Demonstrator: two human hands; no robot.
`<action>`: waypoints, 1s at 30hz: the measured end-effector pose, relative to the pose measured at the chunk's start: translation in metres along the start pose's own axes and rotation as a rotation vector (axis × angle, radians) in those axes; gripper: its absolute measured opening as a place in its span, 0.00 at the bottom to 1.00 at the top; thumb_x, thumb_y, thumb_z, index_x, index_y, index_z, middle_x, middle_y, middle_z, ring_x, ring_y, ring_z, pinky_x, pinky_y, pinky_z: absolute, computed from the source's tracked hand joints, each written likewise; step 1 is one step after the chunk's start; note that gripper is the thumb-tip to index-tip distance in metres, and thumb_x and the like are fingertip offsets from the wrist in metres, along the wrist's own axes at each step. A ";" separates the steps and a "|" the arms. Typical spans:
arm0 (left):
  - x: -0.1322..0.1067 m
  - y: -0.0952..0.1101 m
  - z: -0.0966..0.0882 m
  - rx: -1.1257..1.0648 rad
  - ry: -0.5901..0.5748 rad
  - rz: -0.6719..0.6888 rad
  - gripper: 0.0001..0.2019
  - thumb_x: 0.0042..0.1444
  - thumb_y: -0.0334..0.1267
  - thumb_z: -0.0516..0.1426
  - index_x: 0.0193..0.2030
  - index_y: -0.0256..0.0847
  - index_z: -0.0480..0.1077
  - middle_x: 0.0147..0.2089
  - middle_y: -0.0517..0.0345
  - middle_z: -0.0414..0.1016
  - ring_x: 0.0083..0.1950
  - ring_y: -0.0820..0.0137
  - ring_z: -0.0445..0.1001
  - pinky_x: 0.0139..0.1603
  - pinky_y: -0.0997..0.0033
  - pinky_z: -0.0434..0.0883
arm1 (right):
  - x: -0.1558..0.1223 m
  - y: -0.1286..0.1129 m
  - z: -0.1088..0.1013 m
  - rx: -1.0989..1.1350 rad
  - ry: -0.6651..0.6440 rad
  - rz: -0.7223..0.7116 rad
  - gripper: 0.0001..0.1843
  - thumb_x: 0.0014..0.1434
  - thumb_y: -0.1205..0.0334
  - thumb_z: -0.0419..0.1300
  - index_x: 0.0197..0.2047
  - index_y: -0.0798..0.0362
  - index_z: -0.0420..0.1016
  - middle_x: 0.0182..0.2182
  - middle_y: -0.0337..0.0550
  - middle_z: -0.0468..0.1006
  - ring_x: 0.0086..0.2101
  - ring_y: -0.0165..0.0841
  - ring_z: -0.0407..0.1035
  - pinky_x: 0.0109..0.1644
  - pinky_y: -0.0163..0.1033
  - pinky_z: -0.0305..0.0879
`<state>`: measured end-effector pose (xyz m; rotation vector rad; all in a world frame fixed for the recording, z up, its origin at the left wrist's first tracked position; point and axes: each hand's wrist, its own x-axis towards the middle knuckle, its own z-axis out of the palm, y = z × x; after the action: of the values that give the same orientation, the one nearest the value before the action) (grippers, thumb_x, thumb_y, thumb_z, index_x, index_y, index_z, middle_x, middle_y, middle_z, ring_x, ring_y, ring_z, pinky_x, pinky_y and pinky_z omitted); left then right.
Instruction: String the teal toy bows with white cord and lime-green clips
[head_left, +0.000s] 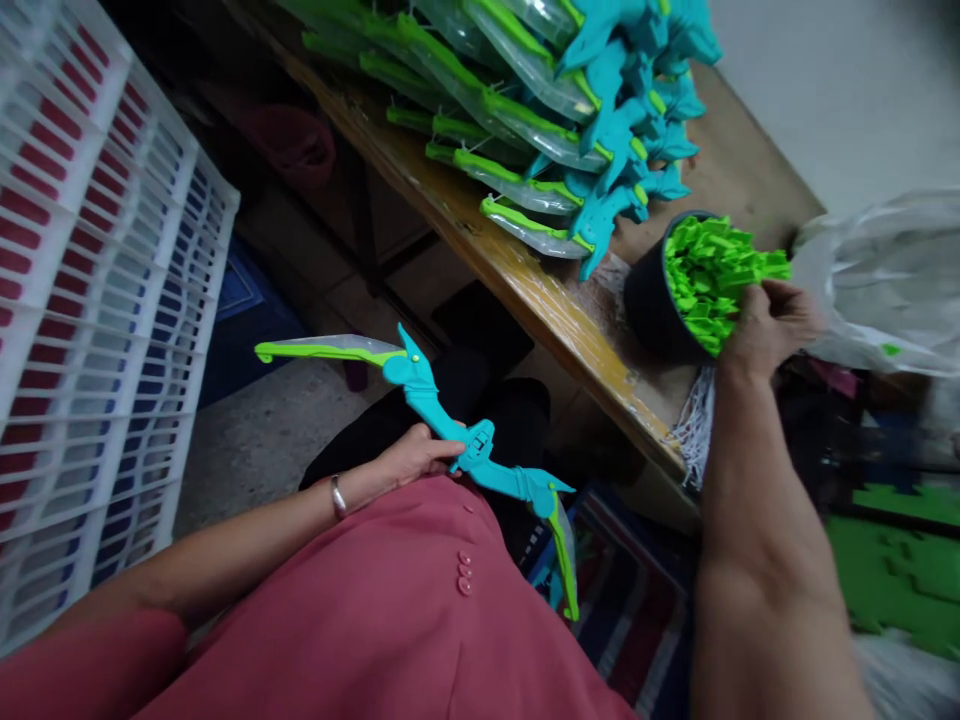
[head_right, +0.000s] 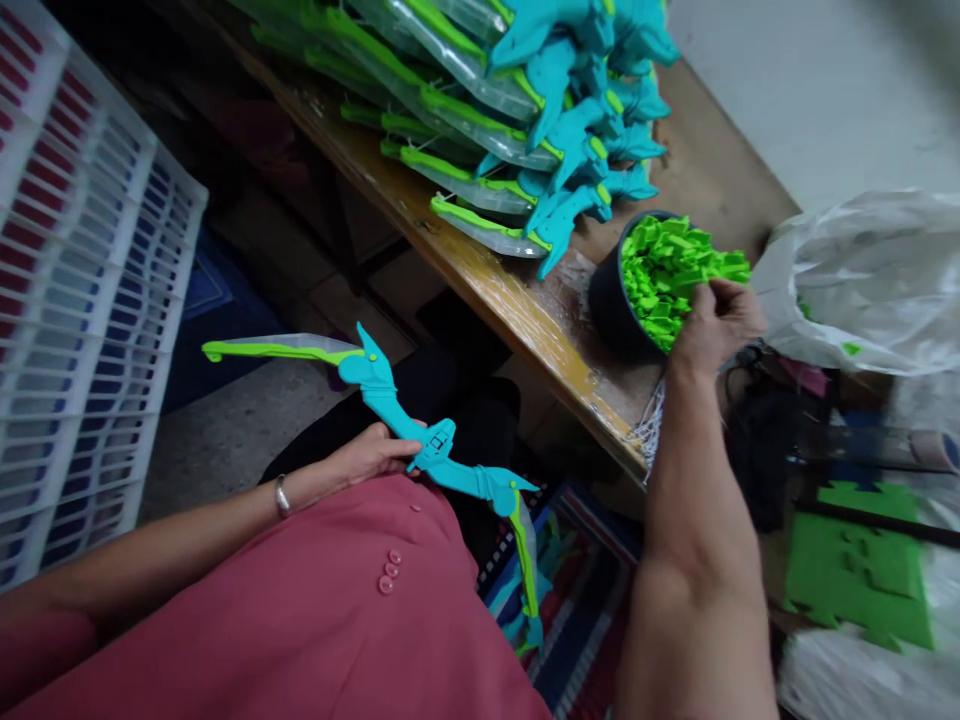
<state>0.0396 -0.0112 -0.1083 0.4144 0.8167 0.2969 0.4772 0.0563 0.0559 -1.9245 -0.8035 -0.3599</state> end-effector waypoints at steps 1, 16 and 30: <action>-0.001 0.002 0.001 0.013 -0.003 0.007 0.29 0.39 0.35 0.75 0.49 0.35 0.74 0.36 0.51 0.82 0.31 0.64 0.80 0.32 0.65 0.78 | -0.011 -0.008 -0.007 0.078 0.002 0.031 0.08 0.57 0.76 0.58 0.34 0.54 0.74 0.27 0.36 0.72 0.26 0.30 0.68 0.34 0.37 0.68; -0.014 0.037 0.032 0.142 -0.002 0.258 0.26 0.46 0.40 0.71 0.53 0.35 0.75 0.39 0.55 0.81 0.34 0.70 0.75 0.33 0.71 0.73 | -0.278 -0.074 -0.071 0.674 -0.775 0.462 0.02 0.59 0.61 0.70 0.36 0.46 0.82 0.39 0.39 0.78 0.39 0.34 0.71 0.43 0.37 0.70; 0.001 0.013 0.009 0.168 0.025 0.131 0.30 0.44 0.46 0.74 0.52 0.38 0.73 0.40 0.56 0.78 0.35 0.70 0.73 0.31 0.73 0.68 | -0.302 -0.053 -0.077 0.599 -0.937 0.559 0.08 0.59 0.53 0.70 0.36 0.47 0.80 0.37 0.40 0.78 0.38 0.35 0.71 0.42 0.38 0.69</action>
<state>0.0457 -0.0009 -0.0976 0.6243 0.8434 0.3573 0.2267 -0.1100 -0.0403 -1.5809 -0.7652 1.0782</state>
